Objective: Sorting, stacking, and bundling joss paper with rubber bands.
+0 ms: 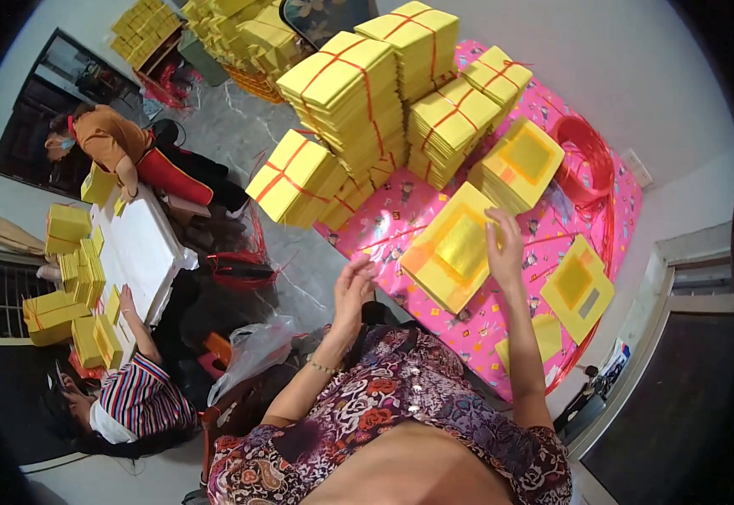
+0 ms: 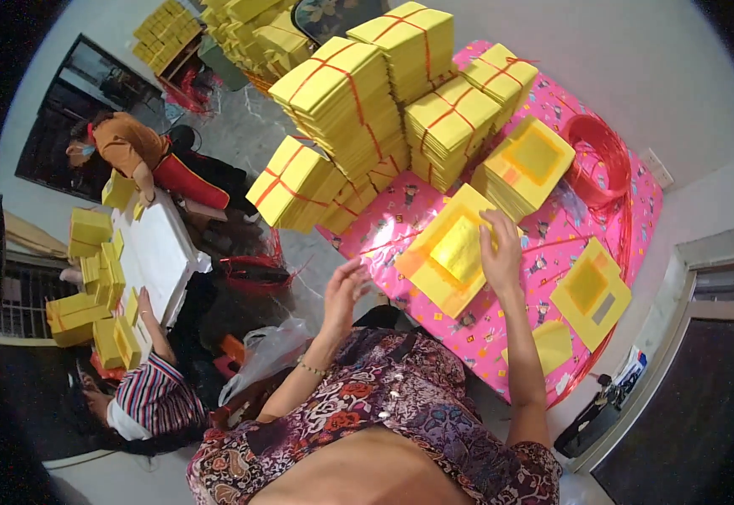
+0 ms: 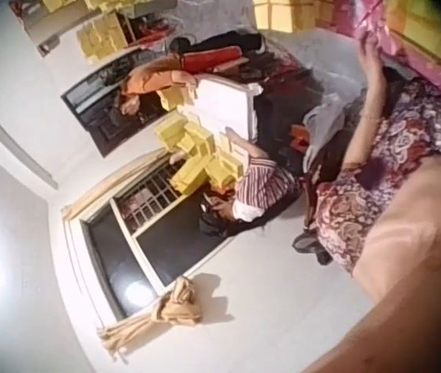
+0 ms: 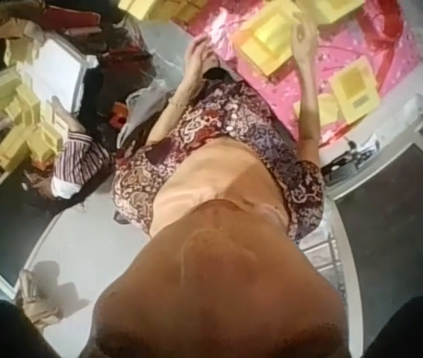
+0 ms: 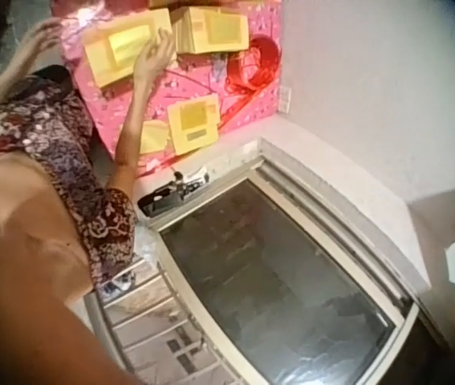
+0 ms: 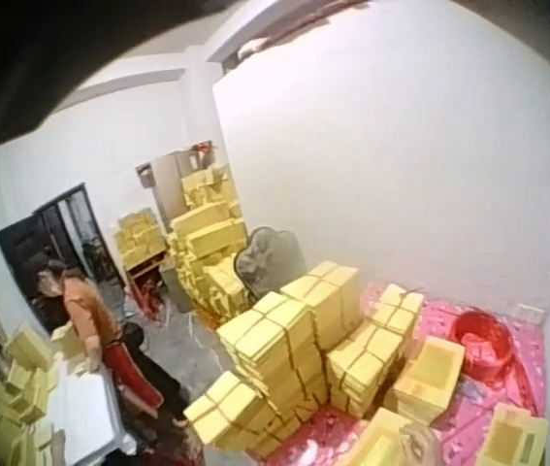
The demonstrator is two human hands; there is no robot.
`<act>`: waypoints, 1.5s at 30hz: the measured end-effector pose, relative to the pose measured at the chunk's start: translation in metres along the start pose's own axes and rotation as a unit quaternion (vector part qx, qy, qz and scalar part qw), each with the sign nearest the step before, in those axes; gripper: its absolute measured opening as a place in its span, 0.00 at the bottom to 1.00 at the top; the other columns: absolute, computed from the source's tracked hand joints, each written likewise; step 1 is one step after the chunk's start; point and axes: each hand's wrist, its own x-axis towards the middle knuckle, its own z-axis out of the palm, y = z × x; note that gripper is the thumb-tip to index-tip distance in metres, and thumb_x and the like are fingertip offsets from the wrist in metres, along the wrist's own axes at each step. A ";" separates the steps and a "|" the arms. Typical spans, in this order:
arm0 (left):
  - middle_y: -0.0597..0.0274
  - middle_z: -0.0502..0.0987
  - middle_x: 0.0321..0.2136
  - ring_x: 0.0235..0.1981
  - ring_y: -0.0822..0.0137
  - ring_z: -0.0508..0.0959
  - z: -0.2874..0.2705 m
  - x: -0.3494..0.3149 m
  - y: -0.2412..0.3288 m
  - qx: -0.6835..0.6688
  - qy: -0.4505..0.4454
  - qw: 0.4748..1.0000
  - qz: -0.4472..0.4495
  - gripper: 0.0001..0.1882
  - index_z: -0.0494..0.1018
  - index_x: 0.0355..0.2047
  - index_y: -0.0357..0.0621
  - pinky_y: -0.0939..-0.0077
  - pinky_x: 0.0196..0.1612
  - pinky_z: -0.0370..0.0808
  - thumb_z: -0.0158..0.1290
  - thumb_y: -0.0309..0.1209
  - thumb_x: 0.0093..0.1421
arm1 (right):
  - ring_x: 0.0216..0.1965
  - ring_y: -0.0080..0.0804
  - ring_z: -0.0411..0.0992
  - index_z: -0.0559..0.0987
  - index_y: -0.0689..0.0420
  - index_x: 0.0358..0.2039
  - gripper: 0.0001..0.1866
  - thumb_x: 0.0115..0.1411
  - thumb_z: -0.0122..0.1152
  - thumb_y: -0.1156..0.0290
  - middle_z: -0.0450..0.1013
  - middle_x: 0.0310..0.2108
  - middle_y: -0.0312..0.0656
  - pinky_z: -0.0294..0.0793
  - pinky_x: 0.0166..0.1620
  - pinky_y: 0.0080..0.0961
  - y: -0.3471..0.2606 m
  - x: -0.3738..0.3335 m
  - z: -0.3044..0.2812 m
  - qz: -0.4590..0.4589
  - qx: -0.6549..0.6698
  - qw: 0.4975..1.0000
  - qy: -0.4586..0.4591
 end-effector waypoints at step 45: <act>0.64 0.74 0.40 0.43 0.73 0.73 -0.170 0.216 0.181 0.155 0.031 0.965 0.210 0.11 0.73 0.44 0.41 0.78 0.46 0.70 0.49 0.25 0.61 | 0.31 0.30 0.67 0.74 0.63 0.33 0.04 0.57 0.52 0.81 0.68 0.31 0.43 0.67 0.36 0.23 -0.235 0.075 0.218 0.063 0.147 0.983 0.094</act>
